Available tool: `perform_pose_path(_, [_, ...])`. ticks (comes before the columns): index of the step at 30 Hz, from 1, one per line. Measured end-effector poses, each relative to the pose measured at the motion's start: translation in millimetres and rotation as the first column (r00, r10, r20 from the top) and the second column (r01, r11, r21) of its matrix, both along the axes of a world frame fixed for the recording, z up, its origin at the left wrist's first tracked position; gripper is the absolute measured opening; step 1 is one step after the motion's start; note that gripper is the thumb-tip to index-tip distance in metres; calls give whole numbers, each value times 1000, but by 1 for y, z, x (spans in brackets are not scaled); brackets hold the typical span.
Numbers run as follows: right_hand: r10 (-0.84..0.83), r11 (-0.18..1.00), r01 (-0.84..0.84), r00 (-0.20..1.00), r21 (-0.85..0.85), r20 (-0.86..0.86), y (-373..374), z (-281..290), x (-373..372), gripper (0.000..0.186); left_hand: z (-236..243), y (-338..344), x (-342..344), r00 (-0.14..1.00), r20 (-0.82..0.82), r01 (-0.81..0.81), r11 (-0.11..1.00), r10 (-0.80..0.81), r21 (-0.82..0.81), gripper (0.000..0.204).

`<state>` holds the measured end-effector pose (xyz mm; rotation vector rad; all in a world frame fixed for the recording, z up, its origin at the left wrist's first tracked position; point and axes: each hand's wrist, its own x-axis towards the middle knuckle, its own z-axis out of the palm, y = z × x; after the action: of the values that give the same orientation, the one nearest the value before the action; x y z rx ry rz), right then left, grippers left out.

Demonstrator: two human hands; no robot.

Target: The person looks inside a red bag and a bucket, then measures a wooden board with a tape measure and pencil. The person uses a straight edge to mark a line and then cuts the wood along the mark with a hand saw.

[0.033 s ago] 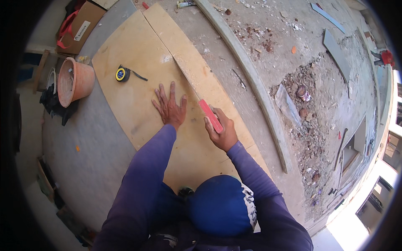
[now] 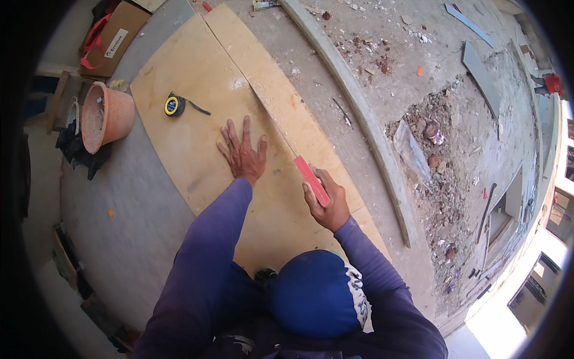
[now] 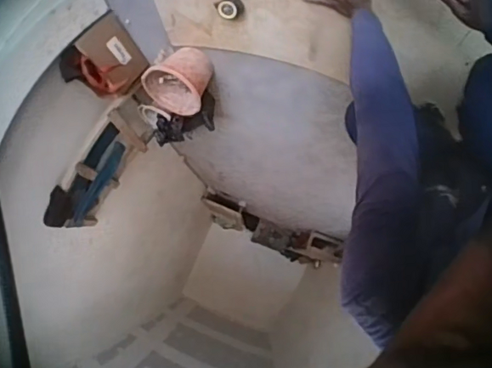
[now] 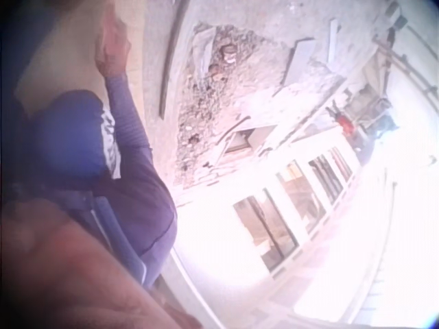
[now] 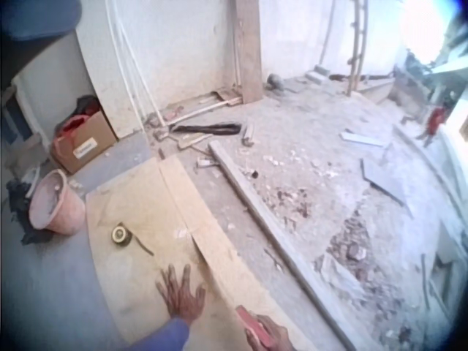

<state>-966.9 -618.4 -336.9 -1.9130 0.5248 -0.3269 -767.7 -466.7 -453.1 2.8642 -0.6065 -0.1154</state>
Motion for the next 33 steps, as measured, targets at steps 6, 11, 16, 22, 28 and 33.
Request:
perform_pose_path(6, [6,1000,-6,1000,12,-27,-17,-5,12,31,5,-12,-5,1000,14,12,1000,-12,-11,79])
perform_pose_path(11, [9,1000,-9,1000,19,-10,-19,-26,73,29,-1,-15,-13,999,-48,12,999,-14,-29,79])
perform_pose_path(16, [16,1000,-16,996,2,-86,-2,38,-64,37,4,1,-1,1000,2,-5,1000,5,18,79])
perform_pose_path(22, [-18,1000,18,999,5,-26,-17,-14,61,31,4,-23,-5,999,-14,30,999,-31,-21,78])
perform_pose_path(28, [4,998,2,996,59,-90,1,0,-6,34,-1,-1,-1,1000,-27,-4,1000,5,19,78])
perform_pose_path(33, [19,998,-9,987,63,-162,4,28,-54,37,7,-6,-5,1000,-6,4,1000,-4,-2,78])
